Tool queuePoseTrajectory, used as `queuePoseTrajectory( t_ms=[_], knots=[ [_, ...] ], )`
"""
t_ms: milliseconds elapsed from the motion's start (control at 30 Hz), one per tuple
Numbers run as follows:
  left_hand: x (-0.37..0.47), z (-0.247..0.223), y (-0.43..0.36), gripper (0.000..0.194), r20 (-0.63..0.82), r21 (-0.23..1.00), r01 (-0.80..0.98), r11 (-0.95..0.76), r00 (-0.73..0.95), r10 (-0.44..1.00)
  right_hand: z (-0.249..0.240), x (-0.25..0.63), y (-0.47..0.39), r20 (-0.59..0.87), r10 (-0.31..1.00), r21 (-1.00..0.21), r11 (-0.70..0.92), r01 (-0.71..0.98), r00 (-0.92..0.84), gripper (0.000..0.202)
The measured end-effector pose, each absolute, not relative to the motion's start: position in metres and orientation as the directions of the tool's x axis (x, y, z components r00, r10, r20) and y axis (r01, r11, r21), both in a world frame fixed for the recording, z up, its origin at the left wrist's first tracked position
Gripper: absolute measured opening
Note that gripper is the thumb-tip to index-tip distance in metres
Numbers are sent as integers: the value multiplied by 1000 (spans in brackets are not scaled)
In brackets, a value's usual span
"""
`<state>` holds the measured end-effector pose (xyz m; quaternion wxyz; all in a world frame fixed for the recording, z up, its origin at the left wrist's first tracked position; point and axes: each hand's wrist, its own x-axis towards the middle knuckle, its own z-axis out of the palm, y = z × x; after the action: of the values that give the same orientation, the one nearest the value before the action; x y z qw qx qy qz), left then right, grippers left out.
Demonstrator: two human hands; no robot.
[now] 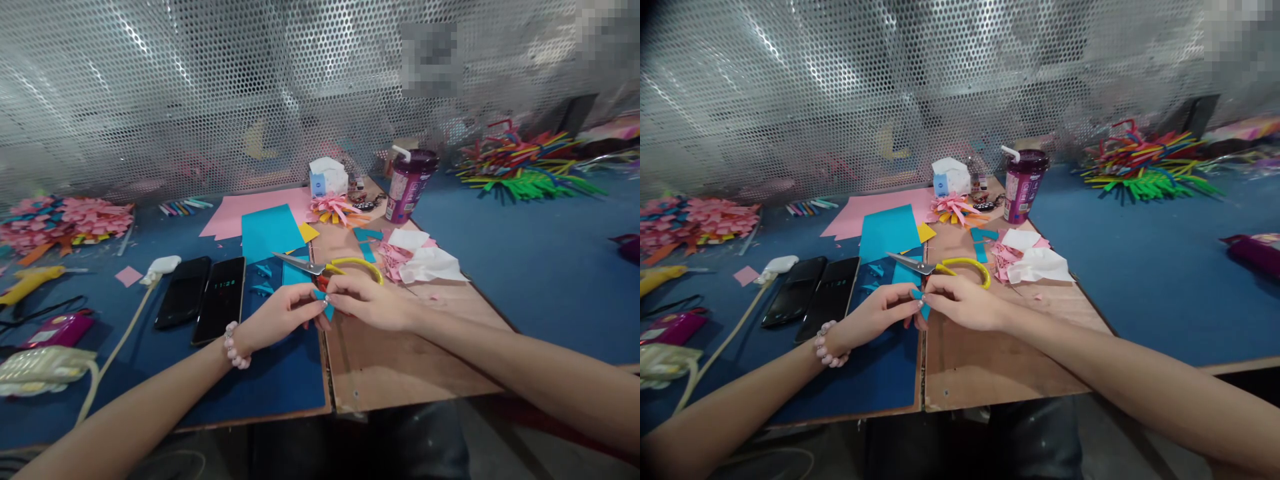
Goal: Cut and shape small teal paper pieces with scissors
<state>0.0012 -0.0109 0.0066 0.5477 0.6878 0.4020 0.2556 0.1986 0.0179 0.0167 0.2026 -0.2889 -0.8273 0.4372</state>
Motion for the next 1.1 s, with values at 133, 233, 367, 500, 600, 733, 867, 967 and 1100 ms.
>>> queuePoseTrajectory(
  t_ms=[133,233,367,500,600,733,867,967,1100],
  knots=[
    [1,7,-11,21,-89,962,265,-70,543,835,16,199,18,94,666,-817,476,325,-740,28],
    [0,7,-11,22,-84,961,264,-78,551,830,15,199,19,93,672,-783,505,363,-734,25],
    [1,8,-11,20,-81,955,279,-96,561,824,15,199,21,102,651,-775,526,350,-752,25],
    [1,9,-12,22,-90,963,259,-68,553,828,16,199,20,117,640,-789,524,320,-759,23],
    [2,11,-12,27,-87,975,218,-40,543,835,18,199,17,112,653,-806,500,316,-749,23],
    [2,12,-11,27,-88,977,212,-35,546,833,15,198,14,108,676,-827,468,311,-729,22],
    [1,9,-11,20,-104,966,255,-49,555,825,9,197,14,126,679,-838,463,289,-723,22],
    [2,8,-12,19,-108,963,266,-47,538,836,9,196,14,133,686,-843,458,282,-716,24],
    [-1,17,-10,22,-132,953,304,-15,458,879,13,194,15,129,742,-863,410,294,-657,25]
  ],
)
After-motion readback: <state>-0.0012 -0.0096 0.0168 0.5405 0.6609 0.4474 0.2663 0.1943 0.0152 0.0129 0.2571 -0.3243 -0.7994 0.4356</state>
